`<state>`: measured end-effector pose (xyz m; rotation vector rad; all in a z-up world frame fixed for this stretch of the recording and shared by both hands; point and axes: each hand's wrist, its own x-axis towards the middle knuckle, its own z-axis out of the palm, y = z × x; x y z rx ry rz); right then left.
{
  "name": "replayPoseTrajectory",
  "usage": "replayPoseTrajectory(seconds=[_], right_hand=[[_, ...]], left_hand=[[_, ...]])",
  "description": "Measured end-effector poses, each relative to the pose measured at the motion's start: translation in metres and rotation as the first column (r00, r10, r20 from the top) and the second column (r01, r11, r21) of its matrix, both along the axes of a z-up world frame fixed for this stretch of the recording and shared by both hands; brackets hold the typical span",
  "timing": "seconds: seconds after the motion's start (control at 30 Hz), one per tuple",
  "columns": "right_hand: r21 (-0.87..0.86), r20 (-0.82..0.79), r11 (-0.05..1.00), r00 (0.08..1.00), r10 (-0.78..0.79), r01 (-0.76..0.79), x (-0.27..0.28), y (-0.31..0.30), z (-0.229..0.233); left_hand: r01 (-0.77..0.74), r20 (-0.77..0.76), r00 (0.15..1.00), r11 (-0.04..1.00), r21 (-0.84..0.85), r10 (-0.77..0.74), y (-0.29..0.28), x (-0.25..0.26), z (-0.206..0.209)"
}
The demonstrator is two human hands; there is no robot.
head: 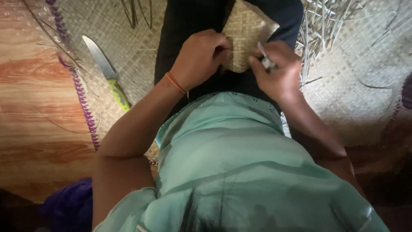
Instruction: Finishing the edge of a hand-woven basket by tucking in loose fiber ends using a small weaving tool.
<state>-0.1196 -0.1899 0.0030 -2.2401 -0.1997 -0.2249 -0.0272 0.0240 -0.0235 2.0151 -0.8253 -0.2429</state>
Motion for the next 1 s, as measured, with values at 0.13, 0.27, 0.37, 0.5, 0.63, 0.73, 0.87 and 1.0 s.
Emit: replayPoseTrajectory(seconds=[0.13,0.27,0.37,0.5,0.63,0.73,0.87,1.0], right_hand=[[0.002,0.019,0.997,0.997,-0.077,0.077,0.002,0.004,-0.017],[0.063,-0.01,0.992,0.995,-0.104,0.105,0.001,0.0,-0.029],[0.1,0.006,0.992,0.997,-0.079,0.078,0.001,-0.006,-0.033],[0.144,-0.01,0.983,0.993,-0.114,0.115,0.0,-0.008,-0.038],[0.145,-0.012,0.98,0.991,-0.132,0.132,-0.003,-0.006,-0.037],[0.081,-0.02,0.987,0.99,-0.14,0.141,-0.002,-0.002,-0.03],[-0.04,-0.059,0.996,0.995,-0.08,0.078,0.0,0.0,-0.022],[-0.105,-0.039,0.994,0.999,0.001,-0.005,0.007,0.001,-0.007]], left_hand=[[-0.035,0.002,0.999,0.999,-0.031,0.035,-0.004,-0.003,-0.011],[-0.055,0.004,0.998,0.998,-0.012,0.055,-0.013,-0.005,-0.014],[-0.071,-0.019,0.997,0.995,-0.069,0.07,-0.018,-0.007,-0.015],[-0.111,-0.061,0.993,0.985,-0.129,0.104,-0.025,-0.011,-0.007],[-0.135,-0.083,0.989,0.982,-0.128,0.125,-0.027,-0.017,-0.009],[-0.158,-0.093,0.985,0.98,-0.122,0.148,-0.027,-0.024,-0.01],[-0.202,-0.124,0.974,0.977,-0.075,0.191,-0.03,-0.031,-0.013],[-0.211,-0.254,0.954,0.958,-0.195,0.159,-0.024,-0.036,-0.017]])
